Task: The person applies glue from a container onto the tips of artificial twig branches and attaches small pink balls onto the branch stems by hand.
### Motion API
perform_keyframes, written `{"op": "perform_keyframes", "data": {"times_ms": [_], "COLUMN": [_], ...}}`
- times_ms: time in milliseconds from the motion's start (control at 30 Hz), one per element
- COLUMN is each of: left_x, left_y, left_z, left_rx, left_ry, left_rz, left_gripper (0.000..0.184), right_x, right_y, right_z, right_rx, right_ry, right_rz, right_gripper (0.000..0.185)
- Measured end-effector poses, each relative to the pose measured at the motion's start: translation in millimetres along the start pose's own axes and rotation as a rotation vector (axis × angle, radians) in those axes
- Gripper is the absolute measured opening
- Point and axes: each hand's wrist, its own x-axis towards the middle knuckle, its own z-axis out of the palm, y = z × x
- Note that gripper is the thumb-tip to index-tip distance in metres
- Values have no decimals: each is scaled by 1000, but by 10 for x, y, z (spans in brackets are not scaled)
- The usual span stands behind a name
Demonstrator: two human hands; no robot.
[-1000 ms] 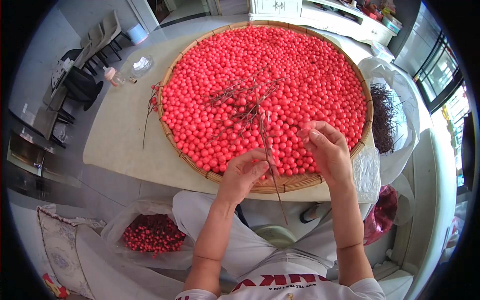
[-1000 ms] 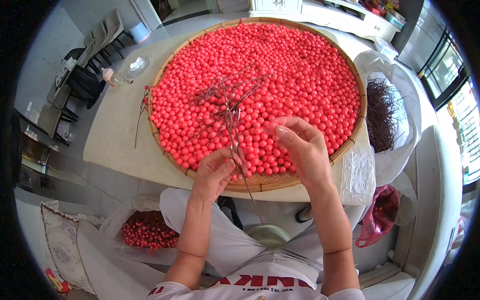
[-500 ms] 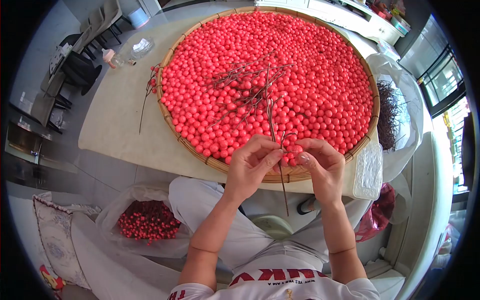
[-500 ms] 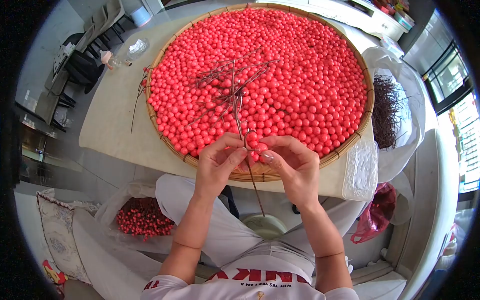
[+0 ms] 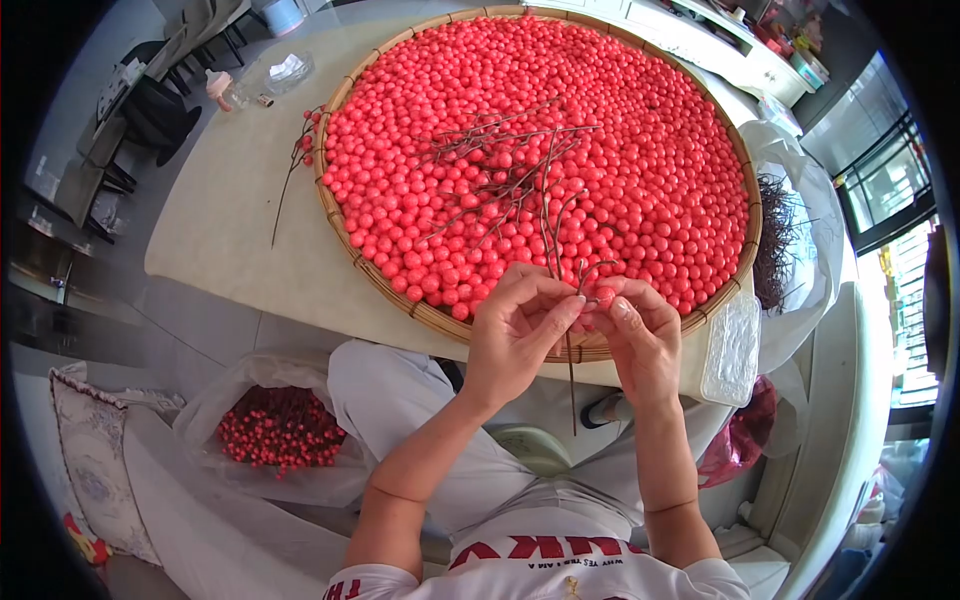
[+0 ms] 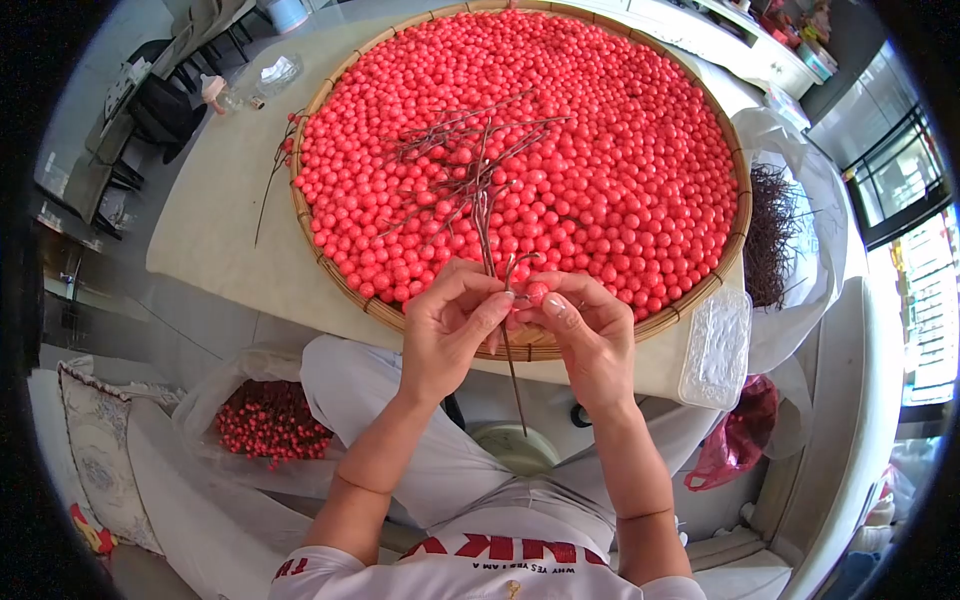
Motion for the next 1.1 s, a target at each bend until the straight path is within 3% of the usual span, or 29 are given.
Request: {"op": "perform_keyframes", "data": {"times_ms": [467,800,933,1100], "left_x": [16,51,86,100], "left_y": [-88,-97,-20,20], "left_z": [30,-17,-22,-90], "left_rx": [67,10,-29,-13], "left_ry": [58,2,-8,32], "left_rz": [90,-60,-68,-133], "left_gripper": [6,10,12,15], "right_x": [-57,-80,-12,-20], "right_y": [29,26,31,-1], "right_z": [105,89,48,68], "right_rx": [-315,-564,-659,-862], "right_ry": [135,147,38,-34], "right_rz": [-145,-196,-372,-383], "right_gripper": [20,20,21,22]}}
